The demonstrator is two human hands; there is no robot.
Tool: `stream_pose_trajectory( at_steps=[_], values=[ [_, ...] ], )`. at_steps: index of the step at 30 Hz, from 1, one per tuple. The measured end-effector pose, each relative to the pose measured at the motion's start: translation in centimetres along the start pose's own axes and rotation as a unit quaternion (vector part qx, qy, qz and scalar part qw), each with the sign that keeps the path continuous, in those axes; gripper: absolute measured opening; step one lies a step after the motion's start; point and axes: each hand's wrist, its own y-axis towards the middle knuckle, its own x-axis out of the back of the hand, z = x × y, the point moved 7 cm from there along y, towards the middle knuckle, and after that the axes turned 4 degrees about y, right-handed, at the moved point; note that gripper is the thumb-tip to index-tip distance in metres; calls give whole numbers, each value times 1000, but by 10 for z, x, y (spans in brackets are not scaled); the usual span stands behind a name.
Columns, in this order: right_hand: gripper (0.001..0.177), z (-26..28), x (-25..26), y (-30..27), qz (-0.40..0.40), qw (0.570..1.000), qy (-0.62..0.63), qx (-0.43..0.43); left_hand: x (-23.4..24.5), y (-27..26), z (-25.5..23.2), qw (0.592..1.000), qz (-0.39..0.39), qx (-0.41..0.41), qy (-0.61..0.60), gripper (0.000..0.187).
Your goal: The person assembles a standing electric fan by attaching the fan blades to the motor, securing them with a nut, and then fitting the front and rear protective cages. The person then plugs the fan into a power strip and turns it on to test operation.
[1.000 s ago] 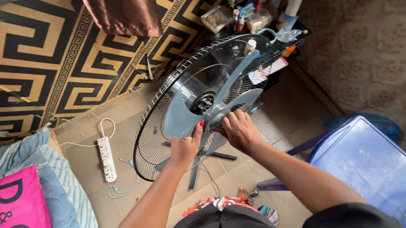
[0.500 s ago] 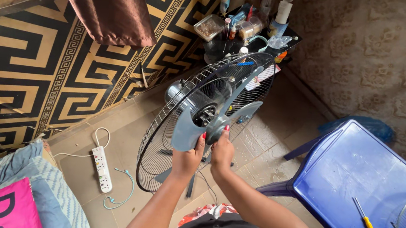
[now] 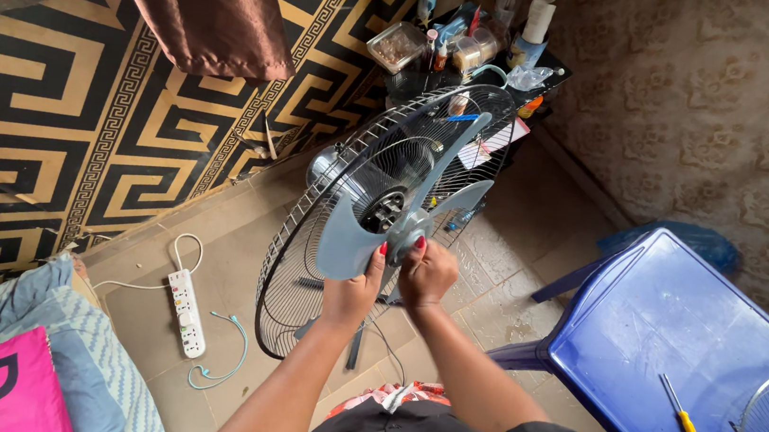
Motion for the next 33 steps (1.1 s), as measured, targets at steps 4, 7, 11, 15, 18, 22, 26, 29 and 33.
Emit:
stream_pose_trajectory(
  at_steps=[4,7,11,15,18,22,26,29,33],
  values=[
    [37,17,3,23,-5,988,25,154,0,1,9,1000,-9,8,21,13],
    [34,19,2,26,11,980,2,200,5,2,11,1000,-10,-20,6,14],
    [26,27,1,33,21,960,8,279,5,0,18,1000,-15,9,-14,14],
    [33,33,10,31,42,955,-12,293,10,3,13,1000,-8,-6,-11,14],
    [35,15,5,21,65,993,5,103,9,3,12,1000,4,8,-1,14],
    [45,-23,-16,-23,79,949,187,-240,12,1,10,1000,-2,-25,13,13],
    [52,-25,-31,-31,29,878,338,-338,7,-2,10,1000,-11,-21,-10,14],
    [50,-19,-29,-33,-20,910,256,-325,4,-6,8,999,-23,-31,-3,14],
    [49,-18,-29,-33,-33,902,286,-322,1,-10,10,1000,-15,-16,11,14]
  ],
)
